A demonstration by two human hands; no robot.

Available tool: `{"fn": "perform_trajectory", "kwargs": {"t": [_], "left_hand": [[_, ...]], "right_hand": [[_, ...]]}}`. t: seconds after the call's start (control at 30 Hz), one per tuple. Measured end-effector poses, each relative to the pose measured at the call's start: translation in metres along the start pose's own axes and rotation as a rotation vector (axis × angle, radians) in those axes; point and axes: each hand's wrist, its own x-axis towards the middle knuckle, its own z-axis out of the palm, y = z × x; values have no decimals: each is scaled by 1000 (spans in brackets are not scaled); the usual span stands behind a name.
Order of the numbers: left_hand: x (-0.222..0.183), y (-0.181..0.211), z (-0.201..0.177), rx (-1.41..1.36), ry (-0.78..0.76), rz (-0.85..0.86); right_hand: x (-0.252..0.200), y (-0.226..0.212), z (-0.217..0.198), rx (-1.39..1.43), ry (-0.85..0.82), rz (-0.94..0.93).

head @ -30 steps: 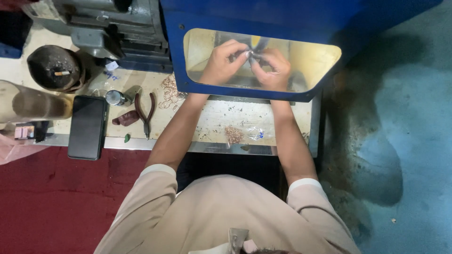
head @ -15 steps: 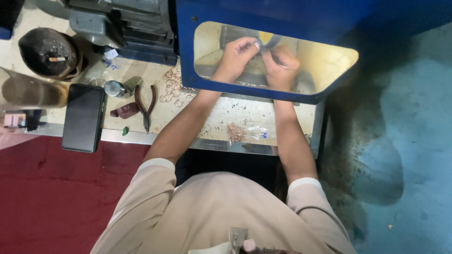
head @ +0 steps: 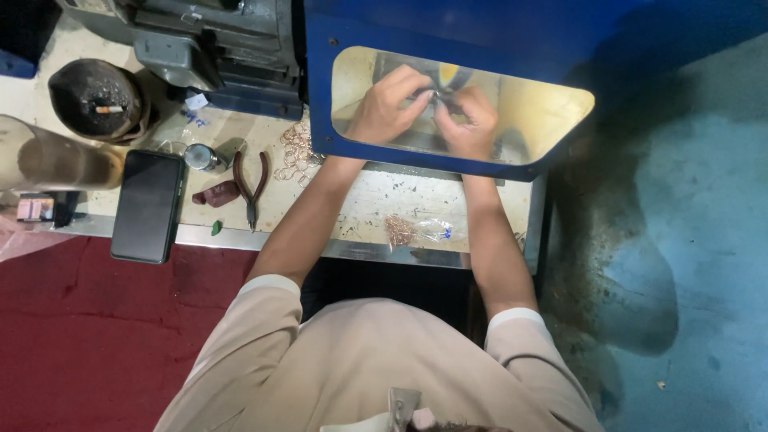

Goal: Polishing small jewelry components using a bench polisher and then placing them into small plastic bags.

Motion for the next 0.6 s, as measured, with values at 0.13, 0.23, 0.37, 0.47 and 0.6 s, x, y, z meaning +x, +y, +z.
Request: {"fn": "perform_trajectory", "kwargs": {"t": [0.13,0.23,0.37,0.47,0.6], "left_hand": [[0,1,3,-5,-20,15],[1,0,3,42,-15,73],[0,4,3,-13,-7,17],[1,3,7,-90,22,-59],[0,2,16,-115,93,-74]], "right_hand": [[-1,-2,-4,35,3,14],[1,-4,-8,80,-23,54],[0,-7,-8,147,-30,95],[2,-8,-9,146,-25,79],[1,-10,-9,91,-9,114]]}}
